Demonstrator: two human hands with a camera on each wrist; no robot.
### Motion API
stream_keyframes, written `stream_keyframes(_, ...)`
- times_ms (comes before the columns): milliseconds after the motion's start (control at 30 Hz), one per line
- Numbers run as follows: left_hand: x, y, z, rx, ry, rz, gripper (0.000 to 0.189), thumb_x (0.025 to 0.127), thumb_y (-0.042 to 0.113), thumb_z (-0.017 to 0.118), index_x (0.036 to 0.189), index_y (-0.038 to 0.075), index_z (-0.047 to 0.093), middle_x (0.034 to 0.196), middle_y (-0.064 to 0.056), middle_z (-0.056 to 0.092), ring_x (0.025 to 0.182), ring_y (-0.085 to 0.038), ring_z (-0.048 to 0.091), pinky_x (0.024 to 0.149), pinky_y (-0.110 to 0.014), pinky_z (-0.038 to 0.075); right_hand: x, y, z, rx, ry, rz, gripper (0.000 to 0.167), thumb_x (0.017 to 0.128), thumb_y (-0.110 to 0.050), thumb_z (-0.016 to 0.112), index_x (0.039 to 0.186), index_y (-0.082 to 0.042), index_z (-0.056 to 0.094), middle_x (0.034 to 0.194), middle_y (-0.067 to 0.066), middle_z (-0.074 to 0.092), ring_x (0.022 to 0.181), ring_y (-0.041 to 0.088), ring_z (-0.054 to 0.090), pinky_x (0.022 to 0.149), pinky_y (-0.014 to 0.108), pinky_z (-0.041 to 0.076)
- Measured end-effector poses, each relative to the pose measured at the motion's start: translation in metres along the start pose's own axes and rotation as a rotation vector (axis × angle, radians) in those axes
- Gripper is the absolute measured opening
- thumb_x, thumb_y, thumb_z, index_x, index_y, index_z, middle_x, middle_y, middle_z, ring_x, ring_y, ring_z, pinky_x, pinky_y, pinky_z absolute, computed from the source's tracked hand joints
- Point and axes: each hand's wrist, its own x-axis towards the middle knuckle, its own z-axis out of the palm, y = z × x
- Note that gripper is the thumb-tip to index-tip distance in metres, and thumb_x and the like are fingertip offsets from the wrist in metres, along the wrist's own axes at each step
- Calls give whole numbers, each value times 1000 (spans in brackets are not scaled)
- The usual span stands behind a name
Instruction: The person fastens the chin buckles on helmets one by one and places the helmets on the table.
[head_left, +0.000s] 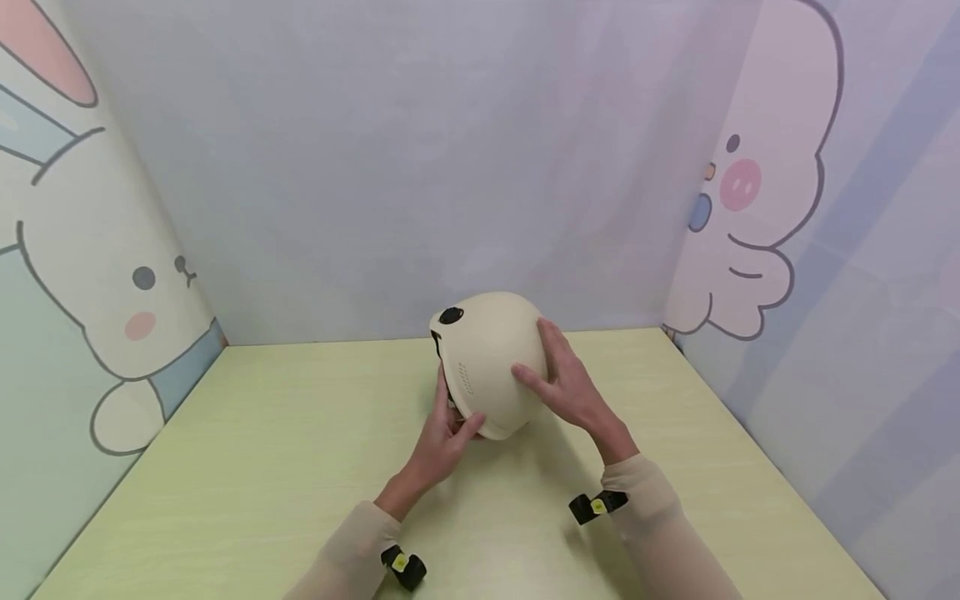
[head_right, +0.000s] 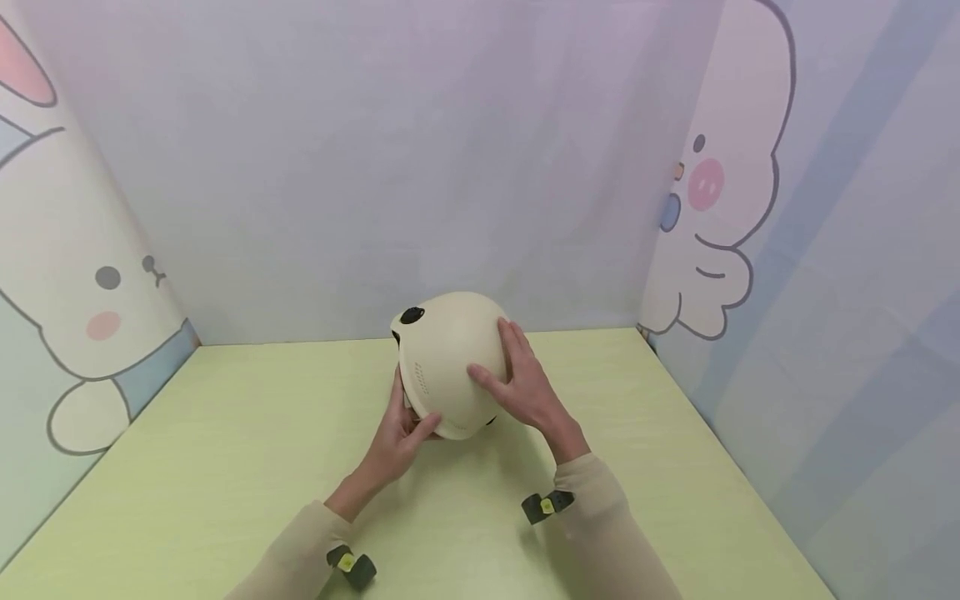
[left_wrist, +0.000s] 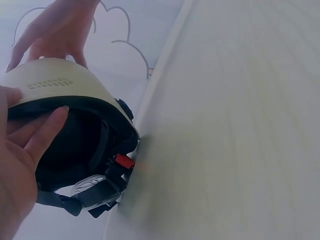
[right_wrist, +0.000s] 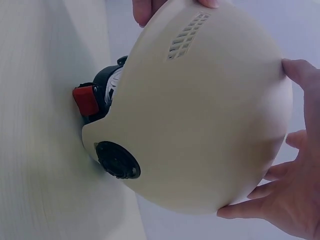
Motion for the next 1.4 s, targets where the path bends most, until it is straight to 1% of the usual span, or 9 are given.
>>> stream_keyframes(133,1,4,-3,8,-17,-7,92,99,-11,51,158,10,-16,144,-35,40,103,-47,65,75,-52,57,0,-1,1,-10,5,27,84,94,-50,63,161,-22,21,164,17,16,147,40,22,108,65,29)
stream_keyframes(300,1,8,-6,66,1,-24,89,99,-8,54,159,6,-10,137,-34,50,95,-47,67,75,-55,55,0,-1,2,-7,21,41,84,93,-50,63,161,-19,23,164,17,13,147,42,21,108,67,28)
stream_keyframes(433,1,9,-6,151,40,-12,85,98,-5,58,159,0,-1,110,-30,67,76,-39,70,66,-40,59,1,-1,4,4,23,25,90,93,-50,65,161,-12,19,166,13,10,148,37,19,110,63,28)
stream_keyframes(567,1,10,-6,208,92,54,78,96,-6,61,156,-7,11,91,-27,71,64,-23,67,55,-22,51,3,-1,7,41,7,-6,99,91,-48,70,161,-8,12,164,11,18,145,33,30,109,59,33)
stream_keyframes(700,2,6,-7,248,138,116,72,95,-6,62,155,-8,21,94,-25,72,67,-26,68,55,-24,52,2,-1,9,65,9,-3,101,90,-46,72,161,-10,11,164,11,20,144,32,31,108,59,34)
stream_keyframes(900,3,3,-9,277,124,241,76,93,-12,61,156,-8,17,89,-29,71,74,-42,71,57,-50,57,1,-1,11,41,19,-4,95,92,-46,70,162,-16,13,165,12,14,149,32,19,111,60,29)
stream_keyframes(1000,3,7,-9,294,112,280,75,92,-15,59,154,-11,17,89,-31,70,70,-43,69,55,-45,57,1,-2,11,16,31,4,93,92,-47,69,162,-17,16,165,16,13,149,35,18,110,62,28)
stream_keyframes(1200,4,5,-9,267,103,243,78,91,-14,62,155,-8,19,102,-32,69,85,-42,70,63,-41,60,2,-5,12,7,53,14,96,90,-48,70,161,-12,17,166,16,8,149,38,15,111,64,26)
stream_keyframes(1400,3,4,-8,285,68,217,90,84,-15,71,156,-6,18,106,-30,68,92,-37,70,67,-36,59,3,-6,17,23,82,-5,102,88,-47,74,160,-5,16,164,18,14,144,39,29,105,61,37)
